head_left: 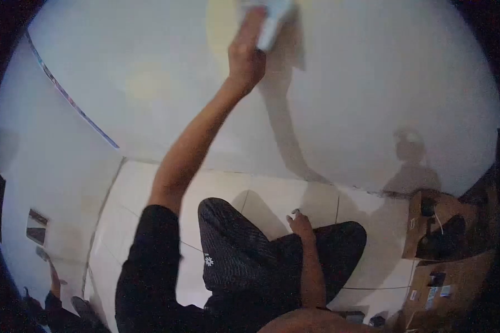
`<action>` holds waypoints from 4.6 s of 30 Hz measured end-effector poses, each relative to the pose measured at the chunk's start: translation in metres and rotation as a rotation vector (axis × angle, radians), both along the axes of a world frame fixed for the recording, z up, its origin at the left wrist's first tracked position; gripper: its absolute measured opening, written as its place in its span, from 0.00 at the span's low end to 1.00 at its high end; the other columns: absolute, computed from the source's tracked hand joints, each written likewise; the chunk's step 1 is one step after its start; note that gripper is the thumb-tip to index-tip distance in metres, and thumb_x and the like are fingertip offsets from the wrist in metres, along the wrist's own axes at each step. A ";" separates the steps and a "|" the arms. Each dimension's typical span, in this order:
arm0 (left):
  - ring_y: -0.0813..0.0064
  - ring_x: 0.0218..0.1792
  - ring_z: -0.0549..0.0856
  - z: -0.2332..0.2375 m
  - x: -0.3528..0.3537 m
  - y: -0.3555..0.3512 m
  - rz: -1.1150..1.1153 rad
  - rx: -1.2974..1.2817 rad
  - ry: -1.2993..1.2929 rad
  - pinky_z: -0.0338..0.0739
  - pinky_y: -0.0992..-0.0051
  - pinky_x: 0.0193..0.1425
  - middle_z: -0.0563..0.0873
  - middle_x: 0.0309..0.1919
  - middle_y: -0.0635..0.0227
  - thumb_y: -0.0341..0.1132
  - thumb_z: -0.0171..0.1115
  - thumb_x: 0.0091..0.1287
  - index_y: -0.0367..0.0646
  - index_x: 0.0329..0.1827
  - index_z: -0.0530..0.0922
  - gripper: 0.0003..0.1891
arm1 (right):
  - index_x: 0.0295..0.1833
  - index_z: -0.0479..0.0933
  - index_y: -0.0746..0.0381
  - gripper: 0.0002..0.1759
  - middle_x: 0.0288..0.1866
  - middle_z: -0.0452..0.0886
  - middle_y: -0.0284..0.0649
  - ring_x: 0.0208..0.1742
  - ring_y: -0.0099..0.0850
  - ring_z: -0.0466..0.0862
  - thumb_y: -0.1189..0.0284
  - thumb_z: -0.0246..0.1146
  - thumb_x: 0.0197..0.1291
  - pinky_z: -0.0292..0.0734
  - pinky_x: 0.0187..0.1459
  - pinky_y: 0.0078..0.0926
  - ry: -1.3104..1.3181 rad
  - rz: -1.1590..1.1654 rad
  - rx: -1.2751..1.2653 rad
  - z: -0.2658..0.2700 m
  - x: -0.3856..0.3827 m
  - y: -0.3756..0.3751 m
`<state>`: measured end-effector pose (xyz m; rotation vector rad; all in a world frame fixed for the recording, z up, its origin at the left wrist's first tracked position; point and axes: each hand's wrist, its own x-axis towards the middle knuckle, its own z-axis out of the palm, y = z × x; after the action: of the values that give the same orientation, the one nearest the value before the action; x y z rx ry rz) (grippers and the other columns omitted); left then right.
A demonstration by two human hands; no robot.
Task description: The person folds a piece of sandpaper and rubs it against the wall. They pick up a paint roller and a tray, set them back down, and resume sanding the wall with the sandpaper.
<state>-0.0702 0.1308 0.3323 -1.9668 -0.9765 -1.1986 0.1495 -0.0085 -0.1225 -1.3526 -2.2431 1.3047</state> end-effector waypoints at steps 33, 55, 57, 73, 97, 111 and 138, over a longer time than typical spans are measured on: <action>0.65 0.66 0.75 -0.029 0.003 -0.018 0.111 0.098 0.596 0.72 0.67 0.69 0.76 0.64 0.56 0.31 0.54 0.67 0.35 0.65 0.70 0.23 | 0.56 0.73 0.65 0.24 0.53 0.79 0.61 0.55 0.56 0.79 0.57 0.60 0.63 0.74 0.56 0.48 -0.002 0.091 0.023 0.003 0.001 0.009; 0.53 0.50 0.85 -0.276 0.042 -0.141 0.003 -1.151 -0.174 0.80 0.59 0.53 0.81 0.57 0.50 0.28 0.55 0.64 0.40 0.66 0.70 0.24 | 0.55 0.72 0.67 0.19 0.43 0.82 0.52 0.40 0.45 0.84 0.63 0.56 0.68 0.77 0.44 0.43 0.129 -0.033 0.082 -0.003 0.005 0.019; 0.56 0.47 0.86 -0.331 0.057 -0.168 -0.046 -1.227 -0.588 0.81 0.60 0.50 0.82 0.53 0.51 0.30 0.55 0.67 0.39 0.65 0.71 0.22 | 0.58 0.72 0.67 0.20 0.48 0.81 0.52 0.44 0.43 0.83 0.63 0.55 0.69 0.77 0.47 0.42 0.185 -0.178 0.025 0.012 0.007 0.018; 0.67 0.35 0.88 -0.424 0.087 -0.189 -0.053 -1.270 -1.513 0.84 0.69 0.27 0.85 0.38 0.52 0.42 0.57 0.71 0.30 0.51 0.76 0.19 | 0.48 0.78 0.69 0.19 0.43 0.82 0.41 0.45 0.31 0.80 0.63 0.68 0.62 0.75 0.49 0.30 0.535 -0.386 -0.160 0.024 0.008 0.027; 0.46 0.43 0.85 -0.440 0.097 -0.188 0.215 -1.064 -1.158 0.78 0.57 0.50 0.83 0.42 0.43 0.35 0.55 0.68 0.33 0.55 0.75 0.17 | 0.52 0.78 0.71 0.21 0.44 0.83 0.43 0.46 0.31 0.81 0.64 0.67 0.62 0.76 0.51 0.32 0.424 -0.463 0.055 -0.005 0.017 0.034; 0.64 0.46 0.85 -0.418 0.066 -0.204 -0.254 -1.170 -1.470 0.86 0.72 0.33 0.82 0.48 0.50 0.31 0.55 0.71 0.38 0.70 0.60 0.25 | 0.45 0.78 0.66 0.19 0.40 0.82 0.42 0.45 0.32 0.81 0.64 0.71 0.55 0.75 0.51 0.32 0.483 -0.644 0.173 0.002 -0.016 0.014; 0.66 0.42 0.84 -0.382 0.078 -0.203 -0.459 -1.257 -1.413 0.81 0.72 0.46 0.82 0.47 0.53 0.31 0.58 0.70 0.34 0.73 0.61 0.29 | 0.53 0.81 0.65 0.23 0.46 0.84 0.44 0.43 0.31 0.83 0.60 0.67 0.59 0.80 0.41 0.31 0.735 -0.559 -0.540 0.013 -0.005 0.018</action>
<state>0.0077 -0.0724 -0.0501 -1.9515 -2.4916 -2.8586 0.1443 0.0099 -0.1096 -1.2141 -0.9846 1.8305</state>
